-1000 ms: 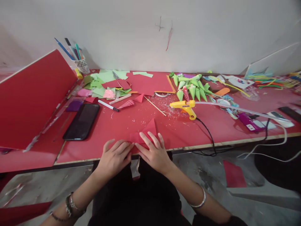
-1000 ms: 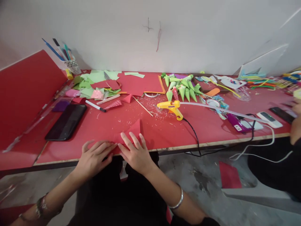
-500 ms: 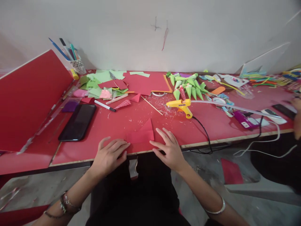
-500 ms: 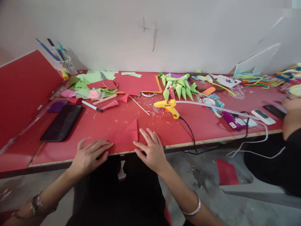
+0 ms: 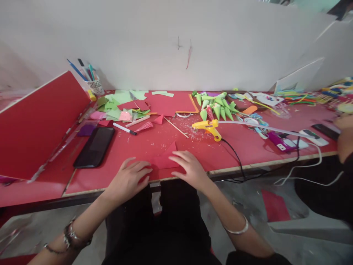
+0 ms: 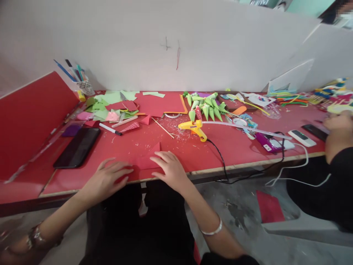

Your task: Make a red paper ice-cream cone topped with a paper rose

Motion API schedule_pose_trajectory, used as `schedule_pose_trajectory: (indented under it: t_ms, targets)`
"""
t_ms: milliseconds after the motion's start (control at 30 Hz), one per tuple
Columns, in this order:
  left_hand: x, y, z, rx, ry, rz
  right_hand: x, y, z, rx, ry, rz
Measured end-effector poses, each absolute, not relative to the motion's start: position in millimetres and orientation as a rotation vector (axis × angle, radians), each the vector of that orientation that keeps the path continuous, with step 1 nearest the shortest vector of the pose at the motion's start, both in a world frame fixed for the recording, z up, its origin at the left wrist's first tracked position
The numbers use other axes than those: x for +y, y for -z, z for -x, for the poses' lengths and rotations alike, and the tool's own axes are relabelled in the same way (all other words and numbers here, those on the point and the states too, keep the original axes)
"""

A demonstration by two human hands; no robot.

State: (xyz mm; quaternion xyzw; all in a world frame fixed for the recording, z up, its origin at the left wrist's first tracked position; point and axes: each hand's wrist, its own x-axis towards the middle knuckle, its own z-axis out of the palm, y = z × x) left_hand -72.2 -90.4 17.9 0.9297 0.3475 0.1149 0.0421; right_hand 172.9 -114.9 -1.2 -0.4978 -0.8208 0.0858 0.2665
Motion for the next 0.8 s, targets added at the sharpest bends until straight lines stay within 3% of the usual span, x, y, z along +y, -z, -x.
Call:
schedule_pose_trajectory:
  t_ms: [133, 400, 667, 800]
  targets:
    - [-81, -21, 66, 1.045, -0.289, -2.825, -95, 6, -169, -2.357, -0.24, 1.297]
    - [-70, -20, 44, 1.064, -0.434, -2.944, -96, 1, -165, -2.449, 0.222, 1.151]
    - [-67, -51, 25, 1.137, -0.89, -3.081, -84, -44, -150, -2.21, -0.036, 1.084]
    - [-67, -57, 27, 1.08, -0.943, -3.119, -84, -48, -145, -2.197, -0.141, 1.068]
